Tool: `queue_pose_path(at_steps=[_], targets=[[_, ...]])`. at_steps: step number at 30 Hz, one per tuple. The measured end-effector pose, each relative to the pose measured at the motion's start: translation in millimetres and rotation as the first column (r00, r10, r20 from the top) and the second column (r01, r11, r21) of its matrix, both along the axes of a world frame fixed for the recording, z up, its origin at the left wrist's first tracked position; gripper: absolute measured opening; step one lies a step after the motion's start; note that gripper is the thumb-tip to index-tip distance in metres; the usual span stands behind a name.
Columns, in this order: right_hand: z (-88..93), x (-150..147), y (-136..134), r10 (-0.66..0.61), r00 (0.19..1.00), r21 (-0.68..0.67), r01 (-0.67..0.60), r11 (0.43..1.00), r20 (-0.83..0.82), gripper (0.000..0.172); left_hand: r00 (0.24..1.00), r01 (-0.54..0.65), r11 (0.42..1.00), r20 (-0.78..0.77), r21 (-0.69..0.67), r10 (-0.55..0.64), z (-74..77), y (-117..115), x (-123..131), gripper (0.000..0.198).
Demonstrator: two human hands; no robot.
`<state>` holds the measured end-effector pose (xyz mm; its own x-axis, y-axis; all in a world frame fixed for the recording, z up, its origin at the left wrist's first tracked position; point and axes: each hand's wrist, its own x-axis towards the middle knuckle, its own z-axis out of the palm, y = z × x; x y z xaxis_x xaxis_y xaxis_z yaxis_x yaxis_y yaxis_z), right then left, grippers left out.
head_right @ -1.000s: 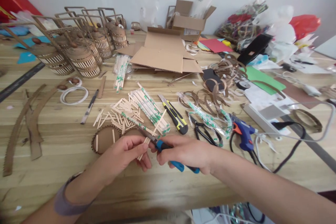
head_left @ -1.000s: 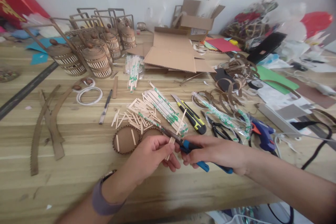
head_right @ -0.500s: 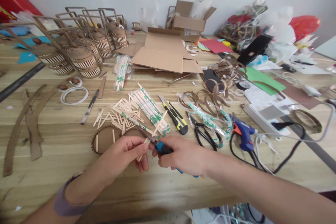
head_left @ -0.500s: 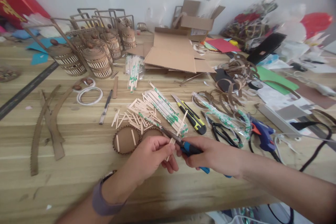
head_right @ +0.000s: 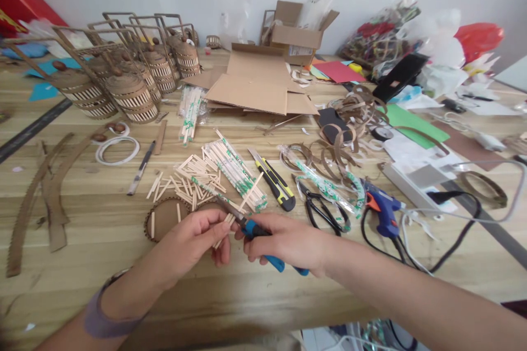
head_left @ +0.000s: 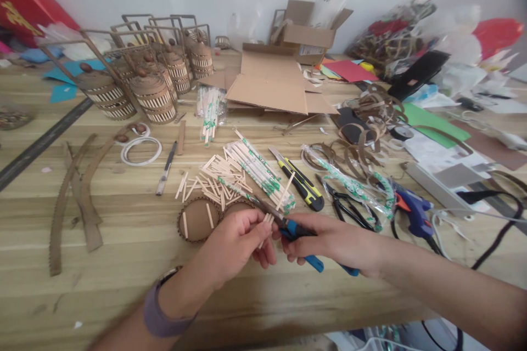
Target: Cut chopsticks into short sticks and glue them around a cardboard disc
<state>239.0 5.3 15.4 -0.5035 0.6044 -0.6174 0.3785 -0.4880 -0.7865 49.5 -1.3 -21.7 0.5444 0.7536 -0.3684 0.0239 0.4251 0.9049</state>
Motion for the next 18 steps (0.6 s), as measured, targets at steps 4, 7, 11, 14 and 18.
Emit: queue_pose_path(at_steps=[4, 7, 11, 14, 18], targets=[[0.0, 1.9, 0.3, -0.028, 0.998, -0.074, 0.024, 0.997, -0.053, 0.016, 1.0, 0.003, 1.0, -0.011, -0.021, -0.003, -1.1, 0.1, 0.5, 0.042], [-0.6, 1.2, 0.7, -0.031, 0.999, -0.073, 0.029, 0.997, -0.034, 0.017, 1.0, -0.009, 1.0, -0.015, -0.026, 0.008, -1.9, -0.3, 0.8, 0.042], [-0.1, -0.6, 1.4, -0.013, 1.0, -0.058, 0.013, 0.998, 0.001, 0.019, 1.0, -0.02, 0.999, -0.017, -0.045, 0.02, -1.9, -0.5, 1.5, 0.041], [0.3, -1.1, 1.4, -0.008, 1.0, -0.046, 0.009, 0.999, 0.005, 0.018, 0.999, -0.029, 0.998, -0.022, -0.046, 0.028, -1.5, -0.3, 2.1, 0.042], [-1.4, -1.0, 1.0, 0.023, 0.999, -0.015, -0.023, 1.0, 0.043, 0.013, 0.999, -0.011, 1.0, -0.034, -0.029, 0.01, -0.2, 0.3, 2.1, 0.043]])
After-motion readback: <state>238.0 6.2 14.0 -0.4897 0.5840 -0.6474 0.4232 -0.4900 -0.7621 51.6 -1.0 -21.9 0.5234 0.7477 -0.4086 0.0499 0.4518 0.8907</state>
